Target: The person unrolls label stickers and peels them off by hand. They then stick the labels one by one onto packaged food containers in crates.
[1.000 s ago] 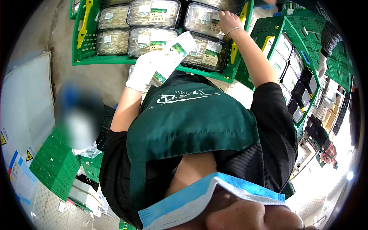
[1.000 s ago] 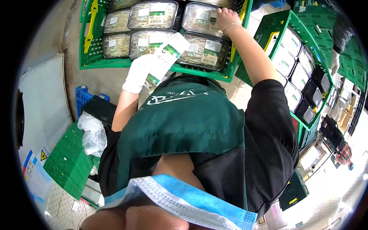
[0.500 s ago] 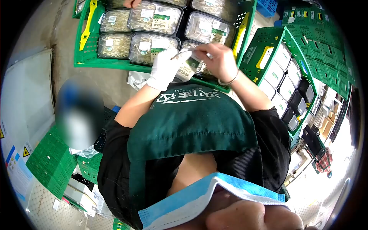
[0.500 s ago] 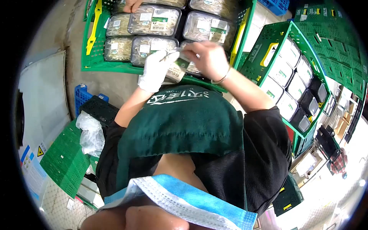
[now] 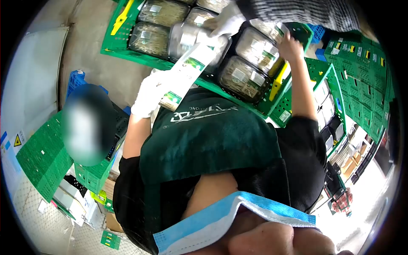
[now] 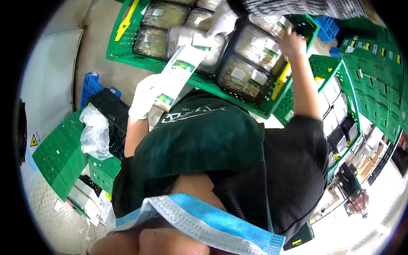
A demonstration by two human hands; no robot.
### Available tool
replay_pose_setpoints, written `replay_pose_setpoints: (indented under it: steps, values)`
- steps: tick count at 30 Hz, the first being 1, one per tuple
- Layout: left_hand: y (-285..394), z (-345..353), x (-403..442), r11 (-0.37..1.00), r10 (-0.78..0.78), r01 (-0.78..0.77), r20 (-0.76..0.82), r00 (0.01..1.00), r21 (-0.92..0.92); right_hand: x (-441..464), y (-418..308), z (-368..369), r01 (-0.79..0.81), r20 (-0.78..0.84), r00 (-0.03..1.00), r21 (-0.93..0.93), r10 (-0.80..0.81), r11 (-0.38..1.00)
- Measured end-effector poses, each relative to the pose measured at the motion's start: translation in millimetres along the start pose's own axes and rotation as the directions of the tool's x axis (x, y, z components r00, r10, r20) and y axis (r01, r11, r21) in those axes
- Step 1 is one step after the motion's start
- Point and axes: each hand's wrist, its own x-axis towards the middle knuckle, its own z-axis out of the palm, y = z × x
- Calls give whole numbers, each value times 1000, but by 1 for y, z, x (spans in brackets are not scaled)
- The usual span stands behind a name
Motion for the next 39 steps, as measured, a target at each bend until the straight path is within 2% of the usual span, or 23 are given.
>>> replay_pose_setpoints:
  steps: [1,2,3,4,5,6,8,9,10,13,16,18,19,20,24,27,30,31,32,33,34,36,39]
  values:
    - [-5,-10,1,986,92,-96,37,995,138,-29,-12,-16,142,207,964,121,-165,982]
    - [-5,-14,1,987,90,-92,26,996,130,-62,-30,-36,291,65,910,606,-410,741]
    - [-3,-13,2,988,101,-107,59,993,110,-95,-48,-57,312,-82,779,911,-621,270]
    - [0,-17,1,988,118,-126,92,989,91,-115,-84,-65,188,-266,741,964,-617,-190]
    - [9,-22,2,964,98,-126,130,987,232,-129,-112,-84,457,-430,718,884,-547,-95]
    - [12,-33,3,959,113,-148,152,982,243,-136,-137,-98,502,-403,728,864,-554,31]
    - [14,-70,9,945,-4,-77,248,969,318,-146,-193,-105,393,-352,820,919,-451,-2]
    - [7,-86,9,941,51,-109,186,981,321,-147,-216,-108,494,-443,760,869,-475,-18]
    - [30,-76,6,997,52,-47,87,995,-60,-145,-235,-113,591,-528,690,806,-495,-37]
    - [28,-98,9,905,399,-375,-94,912,202,-137,-275,-146,663,-502,641,743,-581,88]
    - [-11,-135,16,940,167,-113,-145,975,322,-114,-296,-167,526,-364,725,841,-585,127]
    - [-4,-157,12,959,168,-146,-74,983,241,-85,-309,-161,681,-451,670,688,-589,248]
    - [2,-175,11,940,194,-177,-31,980,291,-59,-312,-152,581,-386,754,769,-531,267]
    - [14,-188,4,999,-14,17,-96,995,29,-29,-316,-142,476,-313,824,834,-472,277]
    - [-9,-243,-9,984,-172,160,-173,970,-83,22,-352,-73,420,-60,822,737,-567,530]
    - [-7,-242,-10,990,-115,94,-198,973,-109,12,-378,-25,521,-321,850,396,-417,757]
    - [-2,-229,-4,989,-62,34,-200,978,-143,-20,-364,-77,503,-508,819,414,-267,758]
    - [0,-222,0,992,21,-47,-218,976,-113,-28,-354,-97,491,-384,871,664,-307,564]
    - [2,-211,3,989,105,-127,-231,967,-82,-41,-343,-119,177,-152,855,984,-496,3]
    - [17,-201,6,979,84,-109,-150,985,-171,-58,-328,-153,79,-196,697,977,-690,-199]
    - [17,-201,10,979,88,-112,-140,986,-169,-77,-330,-159,109,-314,683,937,-660,-332]
    - [16,-204,20,982,3,2,-24,1000,187,-93,-322,-173,509,-375,704,858,-602,61]
    - [44,-167,33,993,116,-115,-40,992,29,-98,-325,-173,485,-430,682,872,-592,-75]
